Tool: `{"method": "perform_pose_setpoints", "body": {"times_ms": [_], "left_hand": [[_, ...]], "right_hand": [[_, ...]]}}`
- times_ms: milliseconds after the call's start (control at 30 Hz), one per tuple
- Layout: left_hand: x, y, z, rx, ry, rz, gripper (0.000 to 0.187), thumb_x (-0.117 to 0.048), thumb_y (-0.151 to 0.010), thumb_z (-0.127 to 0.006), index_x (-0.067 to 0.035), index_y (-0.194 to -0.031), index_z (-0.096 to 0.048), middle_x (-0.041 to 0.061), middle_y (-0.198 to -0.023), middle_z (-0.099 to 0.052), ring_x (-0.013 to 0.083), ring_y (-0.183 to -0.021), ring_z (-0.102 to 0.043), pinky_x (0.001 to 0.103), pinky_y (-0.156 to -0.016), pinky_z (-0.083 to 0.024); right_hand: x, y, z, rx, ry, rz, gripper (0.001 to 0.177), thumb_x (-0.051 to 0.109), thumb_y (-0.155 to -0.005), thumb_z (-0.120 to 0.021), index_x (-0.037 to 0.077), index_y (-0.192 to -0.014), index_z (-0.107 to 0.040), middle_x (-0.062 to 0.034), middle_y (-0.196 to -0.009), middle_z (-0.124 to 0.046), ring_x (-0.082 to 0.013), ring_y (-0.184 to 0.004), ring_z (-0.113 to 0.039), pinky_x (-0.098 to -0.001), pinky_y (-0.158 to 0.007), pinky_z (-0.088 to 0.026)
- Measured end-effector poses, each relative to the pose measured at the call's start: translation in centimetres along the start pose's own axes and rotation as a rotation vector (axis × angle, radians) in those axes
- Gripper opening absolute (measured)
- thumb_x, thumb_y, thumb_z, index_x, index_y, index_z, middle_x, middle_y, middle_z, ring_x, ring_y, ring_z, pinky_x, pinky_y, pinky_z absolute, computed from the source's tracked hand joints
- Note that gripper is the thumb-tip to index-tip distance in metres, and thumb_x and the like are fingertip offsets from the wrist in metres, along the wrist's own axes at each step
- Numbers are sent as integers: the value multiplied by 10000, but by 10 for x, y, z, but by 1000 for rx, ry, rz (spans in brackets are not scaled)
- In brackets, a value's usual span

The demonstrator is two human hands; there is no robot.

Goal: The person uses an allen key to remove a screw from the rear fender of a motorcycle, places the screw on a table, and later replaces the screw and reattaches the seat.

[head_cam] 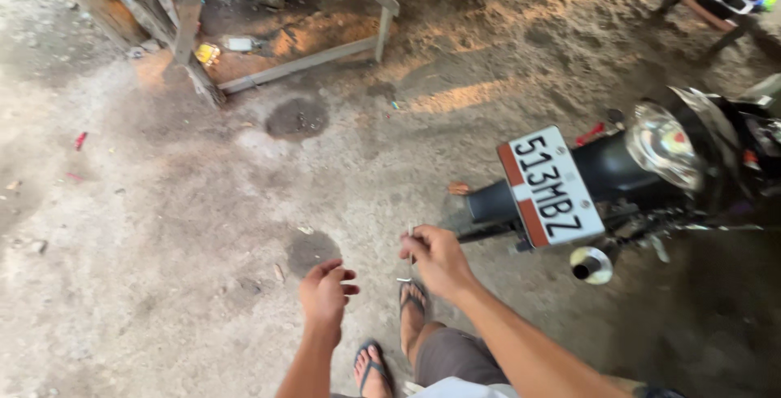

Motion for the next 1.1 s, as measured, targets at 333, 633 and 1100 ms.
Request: {"method": "perform_pose_setpoints", "body": {"times_ms": [333,633,1100], "left_hand": [[-127,-83,-90,201,-74,-48,392,-98,-860,-557,5,-1226,-654,102,-917,-759,172,-657,-675,309,-586,-456],[-240,-168,-130,130,-205,-29,367,-115,-898,-556,-8,-1237,-648,85,-958,-752,150,-714,-698,304,-637,-489],[-343,-345,-78,-2,89,-36,319,-107,-936,-550,7,-1203,-681,72,-921,-749,150,-694,-674,285,-604,-452]], "right_hand": [[-8,-167,25,-39,-105,-29,217,169,-920,-745,-47,-930,-733,-81,-778,-742,-119,-701,-661,-293,-648,-540],[-16,-324,61,37,-44,-171,264,195,-997,-625,-31,-965,-757,-63,-807,-749,-143,-705,-652,-328,-638,-518],[26,-521,2,10,32,-138,290,242,-966,-680,-44,-953,-724,-82,-796,-725,-133,-686,-621,-317,-609,-504]]}}
Point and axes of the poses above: each hand's wrist, its own y-axis away from the middle knuckle, its own z-axis out of the back of the hand, x = y × z, the point moved 6 cm from there along -y, towards the middle knuckle
